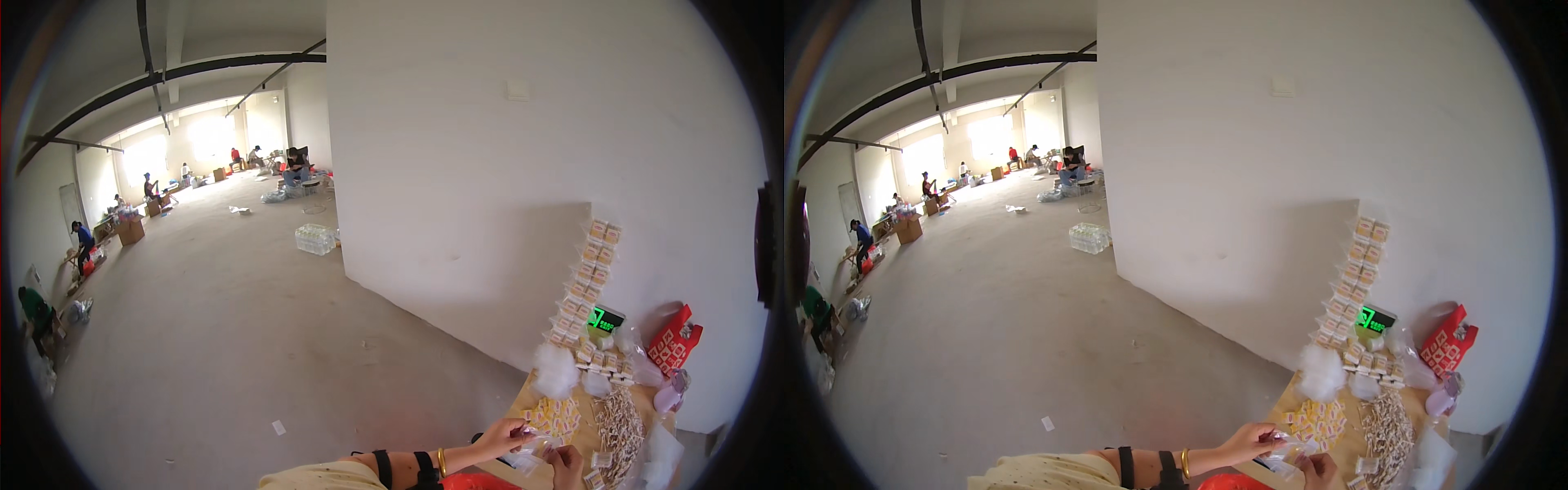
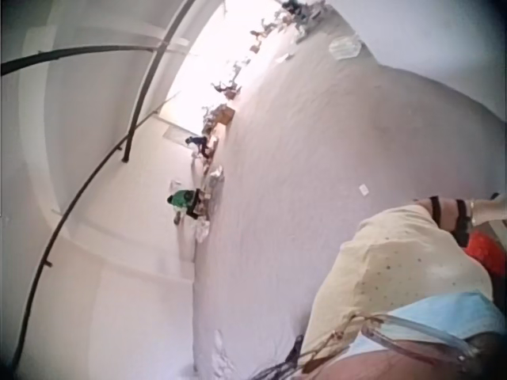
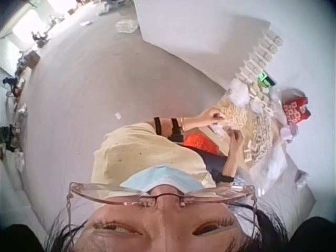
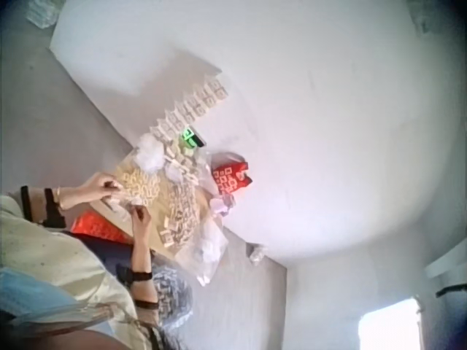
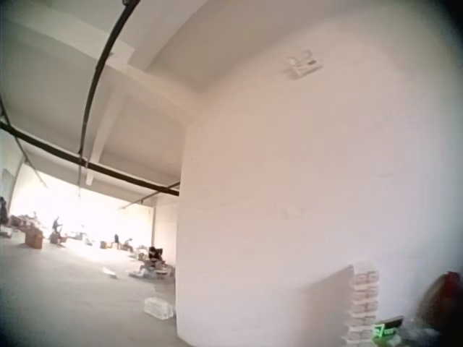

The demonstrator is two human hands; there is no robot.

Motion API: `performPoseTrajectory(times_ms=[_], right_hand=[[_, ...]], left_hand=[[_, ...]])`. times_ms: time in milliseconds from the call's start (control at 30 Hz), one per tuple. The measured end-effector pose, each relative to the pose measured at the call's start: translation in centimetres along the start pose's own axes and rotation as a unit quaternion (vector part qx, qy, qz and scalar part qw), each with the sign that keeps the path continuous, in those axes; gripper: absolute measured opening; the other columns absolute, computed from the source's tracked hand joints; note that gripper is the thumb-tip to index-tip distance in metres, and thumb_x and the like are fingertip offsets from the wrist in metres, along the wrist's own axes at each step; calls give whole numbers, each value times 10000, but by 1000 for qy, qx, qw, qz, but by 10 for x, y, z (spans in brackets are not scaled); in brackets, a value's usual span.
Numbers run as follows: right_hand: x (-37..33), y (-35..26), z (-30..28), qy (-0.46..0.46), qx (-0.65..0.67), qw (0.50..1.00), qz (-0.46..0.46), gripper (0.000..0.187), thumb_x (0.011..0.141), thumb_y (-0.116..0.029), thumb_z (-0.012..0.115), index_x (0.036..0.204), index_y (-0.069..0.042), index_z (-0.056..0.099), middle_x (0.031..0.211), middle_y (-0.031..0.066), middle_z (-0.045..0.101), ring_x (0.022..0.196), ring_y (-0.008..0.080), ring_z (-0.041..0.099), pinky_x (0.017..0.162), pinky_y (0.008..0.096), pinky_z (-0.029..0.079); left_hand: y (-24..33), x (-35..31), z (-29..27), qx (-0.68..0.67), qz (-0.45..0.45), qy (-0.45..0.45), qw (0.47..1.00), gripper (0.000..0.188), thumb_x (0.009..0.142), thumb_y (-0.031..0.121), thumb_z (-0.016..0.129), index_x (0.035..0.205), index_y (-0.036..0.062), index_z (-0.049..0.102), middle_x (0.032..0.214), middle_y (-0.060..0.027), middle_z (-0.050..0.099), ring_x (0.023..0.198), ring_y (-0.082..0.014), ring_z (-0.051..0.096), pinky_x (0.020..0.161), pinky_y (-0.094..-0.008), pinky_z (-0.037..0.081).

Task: The person sits on the floor and packs small wooden sticks into clear plastic bags. They place a yellow label on each bag and arrange the finished packages on a low wooden table. The person repeatedly picks up sticks, fills bags, and organizes the output.

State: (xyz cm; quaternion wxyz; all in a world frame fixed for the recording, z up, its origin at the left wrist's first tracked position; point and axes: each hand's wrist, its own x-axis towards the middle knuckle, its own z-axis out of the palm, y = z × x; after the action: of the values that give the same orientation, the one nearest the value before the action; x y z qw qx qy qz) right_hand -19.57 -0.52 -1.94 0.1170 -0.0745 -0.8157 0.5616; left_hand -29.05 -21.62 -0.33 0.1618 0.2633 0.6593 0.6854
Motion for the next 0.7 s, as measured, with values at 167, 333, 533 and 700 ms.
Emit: performPoseTrajectory(times_ms=[167,333,533,700], right_hand=[[-12,-19,-6,28,42,999,-1,119,890,-108,623,922,5,643,804,56,637,763,134,579,715,273,464],[-16,-22,-1,56,12,998,19,96,876,-97,631,889,-2,645,787,47,631,747,126,570,704,271,457],[-19,-9,10,56,37,998,1,82,867,-93,639,883,-13,649,795,47,635,754,136,573,722,276,461],[-21,31,5,114,40,992,-39,108,807,-68,696,768,1,622,677,31,620,640,92,563,592,246,451]], left_hand=[[11,0,-4,68,-47,33,996,297,942,287,615,848,5,612,652,7,511,551,-49,439,500,-248,384],[-31,10,0,35,17,75,996,302,974,296,553,912,4,601,676,-11,544,585,-80,480,536,-266,390],[-19,4,1,129,23,120,984,283,983,316,505,1060,50,563,851,-92,665,731,-202,627,655,-342,472],[-31,13,14,215,2,107,971,324,973,353,497,1031,41,564,792,-106,645,728,-232,635,665,-349,490]])
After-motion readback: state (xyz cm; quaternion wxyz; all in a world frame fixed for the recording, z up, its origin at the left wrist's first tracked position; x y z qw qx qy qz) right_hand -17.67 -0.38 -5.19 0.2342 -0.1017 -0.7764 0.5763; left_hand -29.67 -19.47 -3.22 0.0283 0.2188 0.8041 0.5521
